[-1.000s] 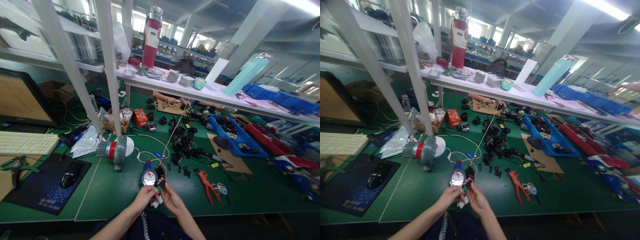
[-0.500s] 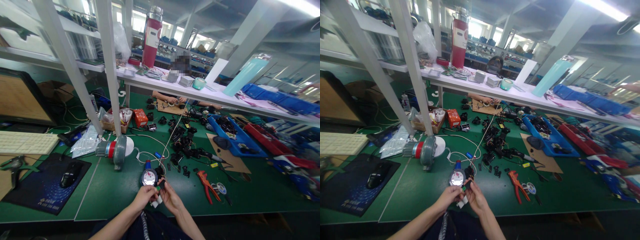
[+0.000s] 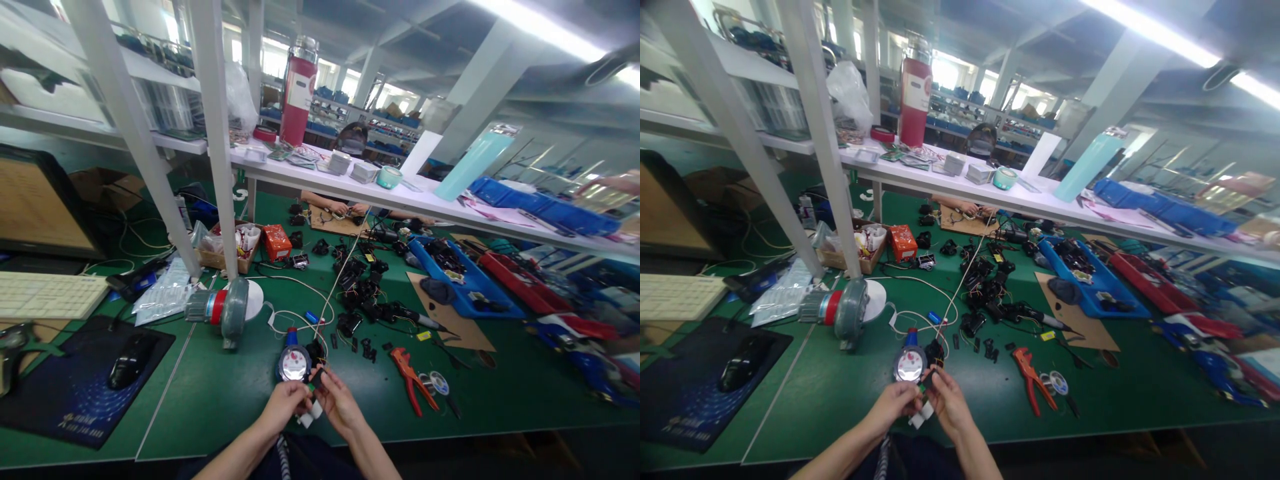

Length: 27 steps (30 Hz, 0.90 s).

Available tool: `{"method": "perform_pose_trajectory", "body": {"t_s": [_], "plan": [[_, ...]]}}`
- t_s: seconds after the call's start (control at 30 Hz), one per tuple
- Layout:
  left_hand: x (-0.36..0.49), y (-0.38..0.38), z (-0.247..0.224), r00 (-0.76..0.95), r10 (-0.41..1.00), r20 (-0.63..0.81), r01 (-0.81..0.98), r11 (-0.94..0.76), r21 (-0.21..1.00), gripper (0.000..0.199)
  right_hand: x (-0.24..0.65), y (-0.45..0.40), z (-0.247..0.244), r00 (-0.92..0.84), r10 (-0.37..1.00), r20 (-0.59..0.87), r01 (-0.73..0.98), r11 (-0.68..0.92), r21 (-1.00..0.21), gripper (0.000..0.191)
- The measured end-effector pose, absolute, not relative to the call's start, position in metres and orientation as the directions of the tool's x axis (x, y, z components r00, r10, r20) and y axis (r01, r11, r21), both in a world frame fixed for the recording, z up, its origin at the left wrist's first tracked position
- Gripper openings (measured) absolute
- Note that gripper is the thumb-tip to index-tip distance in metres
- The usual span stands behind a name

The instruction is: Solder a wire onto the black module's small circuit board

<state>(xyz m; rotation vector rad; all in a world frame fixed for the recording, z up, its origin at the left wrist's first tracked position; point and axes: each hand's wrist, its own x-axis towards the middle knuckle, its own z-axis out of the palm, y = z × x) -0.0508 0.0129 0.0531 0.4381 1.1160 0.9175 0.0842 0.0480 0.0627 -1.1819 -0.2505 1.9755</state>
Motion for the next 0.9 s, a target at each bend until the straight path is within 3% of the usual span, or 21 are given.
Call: {"method": "perform_pose_trajectory", "body": {"t_s": [0.37,0.63,0.9], "plan": [[-0.051,0.012,0.056,0.152,0.802,-0.577,-0.383,0.586,0.714,0.059,0.080,0.045,0.064,-0.224,0.716,-0.661,-0.569,-0.647,-0.508,0.043],[-0.050,0.013,0.049,0.163,0.786,-0.596,-0.425,0.601,0.677,0.065,0.080,0.047,0.062,-0.198,0.765,-0.613,-0.505,-0.615,-0.606,0.044],[-0.045,0.013,0.038,0.153,0.799,-0.581,-0.443,0.581,0.682,0.072,0.081,0.043,0.039,-0.246,0.750,-0.614,-0.525,-0.636,-0.566,0.045]]}}
